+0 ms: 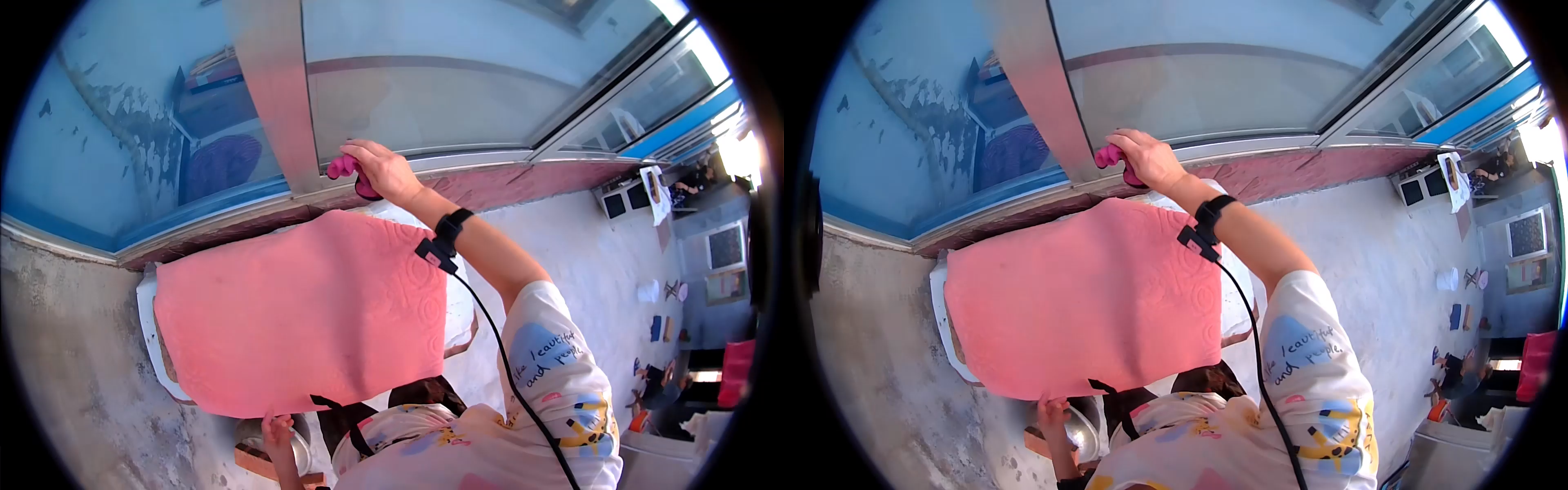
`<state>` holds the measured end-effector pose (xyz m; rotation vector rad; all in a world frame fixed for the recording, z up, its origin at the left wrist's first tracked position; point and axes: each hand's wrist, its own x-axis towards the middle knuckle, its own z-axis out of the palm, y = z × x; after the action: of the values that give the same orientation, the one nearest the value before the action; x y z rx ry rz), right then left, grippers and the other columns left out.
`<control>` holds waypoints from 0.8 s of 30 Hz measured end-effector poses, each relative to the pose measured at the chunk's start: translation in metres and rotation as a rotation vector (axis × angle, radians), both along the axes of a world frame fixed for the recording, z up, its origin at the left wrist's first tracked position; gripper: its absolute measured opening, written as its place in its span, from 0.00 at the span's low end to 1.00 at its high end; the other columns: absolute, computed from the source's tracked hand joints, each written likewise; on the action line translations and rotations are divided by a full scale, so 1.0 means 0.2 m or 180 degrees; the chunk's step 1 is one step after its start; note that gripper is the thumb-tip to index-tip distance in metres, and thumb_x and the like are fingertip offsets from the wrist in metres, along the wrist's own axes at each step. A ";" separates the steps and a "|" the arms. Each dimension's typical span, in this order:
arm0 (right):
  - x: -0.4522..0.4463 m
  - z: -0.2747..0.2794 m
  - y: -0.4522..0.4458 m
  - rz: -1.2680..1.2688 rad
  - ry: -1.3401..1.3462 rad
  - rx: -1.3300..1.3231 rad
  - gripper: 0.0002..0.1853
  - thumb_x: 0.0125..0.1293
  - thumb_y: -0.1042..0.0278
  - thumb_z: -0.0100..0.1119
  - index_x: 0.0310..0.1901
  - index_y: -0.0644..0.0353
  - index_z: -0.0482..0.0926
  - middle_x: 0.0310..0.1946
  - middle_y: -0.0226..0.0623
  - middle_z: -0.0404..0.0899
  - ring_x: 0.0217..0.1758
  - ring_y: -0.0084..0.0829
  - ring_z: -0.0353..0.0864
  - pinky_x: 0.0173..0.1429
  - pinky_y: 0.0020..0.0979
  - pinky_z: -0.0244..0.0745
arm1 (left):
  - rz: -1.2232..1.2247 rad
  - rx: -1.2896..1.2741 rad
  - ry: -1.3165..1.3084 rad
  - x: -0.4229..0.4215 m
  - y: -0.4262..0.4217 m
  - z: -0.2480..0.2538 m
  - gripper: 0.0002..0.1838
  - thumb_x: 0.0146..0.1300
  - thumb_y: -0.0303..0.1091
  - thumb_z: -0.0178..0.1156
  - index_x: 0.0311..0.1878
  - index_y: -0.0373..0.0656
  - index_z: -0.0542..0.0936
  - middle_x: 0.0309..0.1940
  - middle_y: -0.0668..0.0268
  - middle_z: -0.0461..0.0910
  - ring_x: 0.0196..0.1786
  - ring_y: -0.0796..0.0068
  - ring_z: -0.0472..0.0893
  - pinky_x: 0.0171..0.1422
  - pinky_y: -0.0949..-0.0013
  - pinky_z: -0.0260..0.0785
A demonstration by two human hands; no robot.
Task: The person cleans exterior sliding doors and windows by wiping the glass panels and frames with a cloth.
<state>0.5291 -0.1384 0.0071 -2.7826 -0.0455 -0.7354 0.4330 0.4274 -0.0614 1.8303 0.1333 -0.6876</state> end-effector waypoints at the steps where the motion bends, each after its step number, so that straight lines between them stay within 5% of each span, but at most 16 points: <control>1: -0.07 -0.01 -0.01 -0.0317 -0.0117 0.0937 0.21 0.58 0.73 0.55 0.55 0.56 0.71 0.55 0.40 0.75 0.56 0.45 0.75 0.56 0.38 0.73 | 0.0064 0.0028 -0.0028 -0.12 -0.07 -0.01 0.26 0.66 0.35 0.57 0.65 0.41 0.65 0.43 0.64 0.80 0.44 0.76 0.80 0.40 0.77 0.71; 3: -0.17 -0.07 -0.04 -0.0934 -0.0198 0.2496 0.15 0.65 0.67 0.55 0.52 0.60 0.70 0.44 0.51 0.80 0.48 0.52 0.79 0.52 0.41 0.74 | 0.0182 -0.0128 0.0180 -0.33 -0.17 -0.01 0.26 0.65 0.37 0.58 0.65 0.41 0.65 0.44 0.64 0.81 0.43 0.75 0.80 0.41 0.77 0.72; 9: -0.32 -0.38 -0.30 -0.1271 0.1104 0.2966 0.22 0.58 0.51 0.64 0.49 0.57 0.78 0.44 0.47 0.82 0.47 0.40 0.82 0.52 0.35 0.75 | 0.0188 -0.0204 0.0455 -0.75 -0.40 -0.01 0.25 0.67 0.33 0.57 0.65 0.44 0.64 0.46 0.62 0.80 0.46 0.73 0.80 0.44 0.73 0.73; 10: -0.32 -0.39 -0.31 -0.1251 0.1137 0.2774 0.20 0.58 0.52 0.64 0.48 0.54 0.79 0.44 0.44 0.82 0.46 0.40 0.82 0.51 0.36 0.75 | 0.0198 -0.0184 0.0471 -0.79 -0.41 0.00 0.24 0.67 0.32 0.56 0.65 0.44 0.64 0.46 0.62 0.80 0.46 0.73 0.81 0.44 0.73 0.73; 12: -0.32 -0.28 -0.24 -0.0904 0.0530 0.1034 0.15 0.57 0.58 0.63 0.45 0.52 0.80 0.42 0.36 0.80 0.41 0.44 0.81 0.45 0.39 0.77 | 0.0403 -0.0159 0.0475 -0.88 -0.42 -0.01 0.23 0.67 0.31 0.55 0.65 0.43 0.64 0.46 0.62 0.80 0.45 0.74 0.81 0.44 0.73 0.73; 21: 0.19 -0.43 0.05 0.1280 0.0078 -0.1229 0.07 0.53 0.67 0.57 0.35 0.50 0.79 0.34 0.25 0.73 0.41 0.27 0.75 0.40 0.29 0.73 | 0.0725 -0.0039 0.0590 -1.10 -0.35 -0.11 0.22 0.66 0.28 0.53 0.63 0.42 0.66 0.45 0.61 0.81 0.45 0.74 0.81 0.42 0.74 0.74; 24: 0.40 -0.53 0.14 0.1264 0.0233 -0.1813 0.06 0.53 0.66 0.55 0.33 0.51 0.80 0.35 0.25 0.72 0.45 0.25 0.72 0.43 0.26 0.69 | 0.0900 0.0184 0.0644 -1.18 -0.27 -0.13 0.22 0.66 0.28 0.54 0.63 0.41 0.67 0.44 0.61 0.81 0.44 0.74 0.81 0.41 0.74 0.74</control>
<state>0.6100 -0.1094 -0.0982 -3.1553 -0.8938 -0.5813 0.1960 0.3730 -0.0882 1.7485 0.5397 -0.6713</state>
